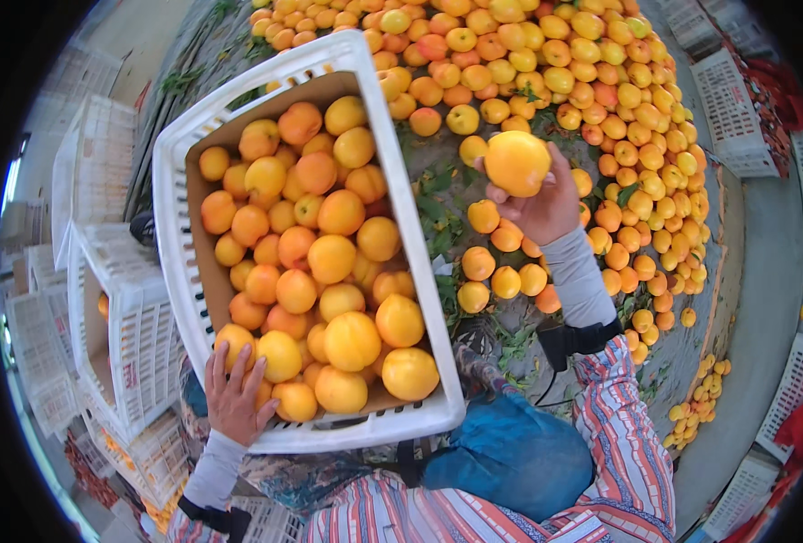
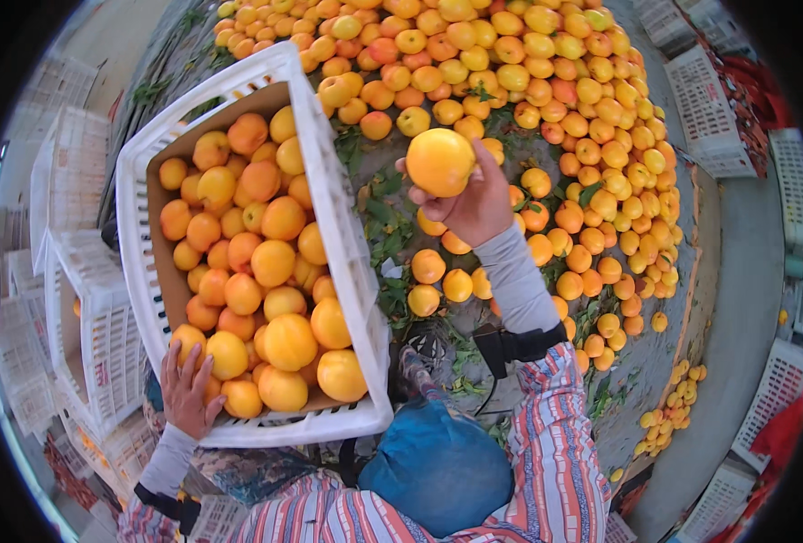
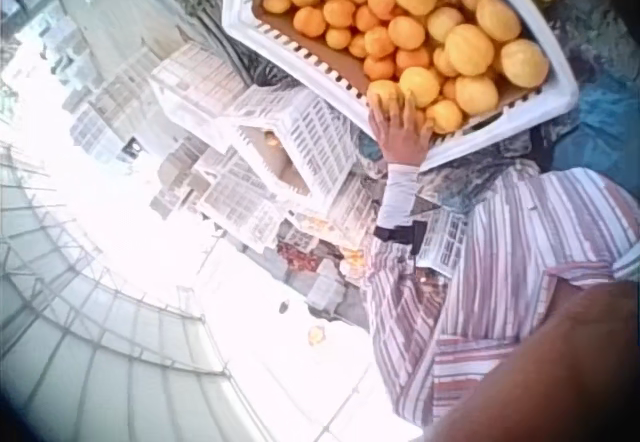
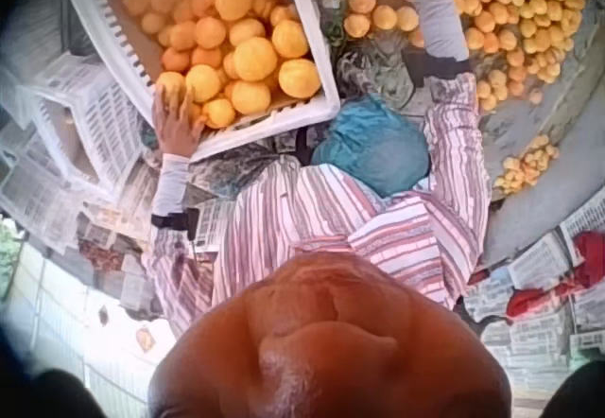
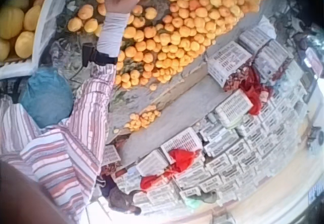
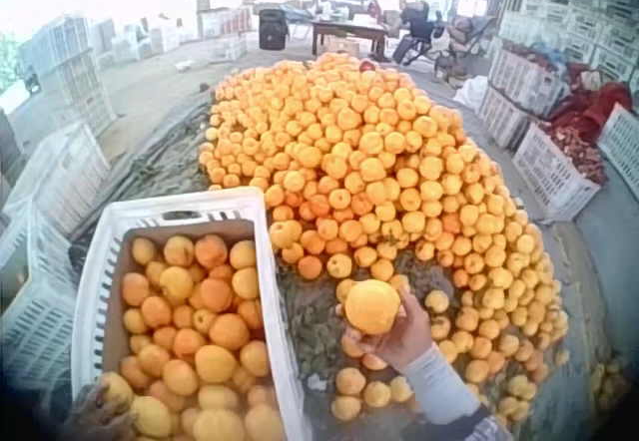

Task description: Sorting and packing peaches from a large pile into a plastic crate.

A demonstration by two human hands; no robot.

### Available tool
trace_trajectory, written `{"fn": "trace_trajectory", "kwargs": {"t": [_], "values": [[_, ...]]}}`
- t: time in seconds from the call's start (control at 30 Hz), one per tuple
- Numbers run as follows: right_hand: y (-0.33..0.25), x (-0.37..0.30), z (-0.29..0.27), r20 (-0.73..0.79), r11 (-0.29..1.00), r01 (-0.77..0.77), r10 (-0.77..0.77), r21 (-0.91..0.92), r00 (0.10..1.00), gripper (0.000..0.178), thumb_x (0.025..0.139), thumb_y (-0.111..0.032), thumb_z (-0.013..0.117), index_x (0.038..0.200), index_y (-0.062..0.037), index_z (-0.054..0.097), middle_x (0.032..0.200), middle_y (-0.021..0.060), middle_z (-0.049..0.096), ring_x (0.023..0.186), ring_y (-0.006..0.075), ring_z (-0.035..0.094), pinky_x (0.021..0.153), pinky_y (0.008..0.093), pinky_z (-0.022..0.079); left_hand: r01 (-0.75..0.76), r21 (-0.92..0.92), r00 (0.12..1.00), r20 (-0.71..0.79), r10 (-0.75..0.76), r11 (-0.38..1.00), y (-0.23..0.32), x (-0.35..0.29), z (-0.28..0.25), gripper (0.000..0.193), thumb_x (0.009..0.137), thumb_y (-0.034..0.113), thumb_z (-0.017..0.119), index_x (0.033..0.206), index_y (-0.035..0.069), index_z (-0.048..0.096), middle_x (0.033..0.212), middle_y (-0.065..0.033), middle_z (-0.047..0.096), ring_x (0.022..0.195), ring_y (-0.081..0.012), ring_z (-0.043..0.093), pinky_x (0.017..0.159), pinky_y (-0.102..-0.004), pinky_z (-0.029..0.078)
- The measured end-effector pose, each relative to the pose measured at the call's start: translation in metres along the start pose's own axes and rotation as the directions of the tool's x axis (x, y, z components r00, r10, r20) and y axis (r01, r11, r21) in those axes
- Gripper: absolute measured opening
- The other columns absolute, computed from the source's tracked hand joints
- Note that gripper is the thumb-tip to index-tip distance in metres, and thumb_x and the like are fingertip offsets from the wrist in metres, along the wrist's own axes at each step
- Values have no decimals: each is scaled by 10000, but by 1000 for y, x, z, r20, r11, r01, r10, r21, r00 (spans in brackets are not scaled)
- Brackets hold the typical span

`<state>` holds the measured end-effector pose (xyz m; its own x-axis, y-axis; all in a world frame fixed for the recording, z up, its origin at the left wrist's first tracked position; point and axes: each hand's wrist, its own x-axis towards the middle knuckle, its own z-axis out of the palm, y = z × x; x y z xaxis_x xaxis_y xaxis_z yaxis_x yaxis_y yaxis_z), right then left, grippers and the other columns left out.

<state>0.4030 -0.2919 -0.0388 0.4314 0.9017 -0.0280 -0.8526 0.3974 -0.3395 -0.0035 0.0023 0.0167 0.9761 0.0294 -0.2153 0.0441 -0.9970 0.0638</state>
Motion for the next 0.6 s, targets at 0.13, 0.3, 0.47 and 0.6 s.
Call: {"fn": "trace_trajectory", "kwargs": {"t": [0.13, 0.3, 0.47, 0.6], "values": [[6, -9, 96, -214, 851, -127, 18, -510, 977, 591, 891, -430, 489, 1296, -10, 389, 1187, 200, 511, 977, 298, 594, 687, 322, 546, 1, -15, 1000, -4, -1, 1000, 4, 9, -10, 571, 835, 465, 493, 1295, 129, 463, 1389, -104, 368, 1325, -374, 234, 1070, -510, 208], [85, 21, 153, -261, 231, -307, 207, -923, 943, 599, 806, -337, 658, 1262, -20, 433, 1058, 86, 564, 950, 155, 573, 810, 293, 486, 66, 2, 998, -15, -66, 998, 0, -3, 7, 625, 796, 445, 553, 1348, 192, 409, 1408, -61, 348, 1353, -314, 201, 1099, -476, 176], [147, 45, 162, -153, -190, -96, 314, -977, 937, 624, 774, -304, 690, 1264, -23, 426, 1146, 109, 524, 1028, 191, 537, 890, 314, 441, 61, 2, 995, -73, -61, 998, 0, -3, 9, 602, 813, 451, 542, 1348, 213, 402, 1400, -51, 358, 1355, -294, 204, 1114, -457, 149], [177, 58, 139, 172, -408, 286, 294, -867, 940, 601, 741, -351, 691, 1190, -14, 478, 1115, 194, 503, 1052, 332, 504, 928, 386, 402, 51, -21, 993, -108, -53, 998, 1, -1, 10, 580, 821, 447, 539, 1337, 217, 412, 1392, -48, 369, 1353, -288, 209, 1113, -451, 152]]}}
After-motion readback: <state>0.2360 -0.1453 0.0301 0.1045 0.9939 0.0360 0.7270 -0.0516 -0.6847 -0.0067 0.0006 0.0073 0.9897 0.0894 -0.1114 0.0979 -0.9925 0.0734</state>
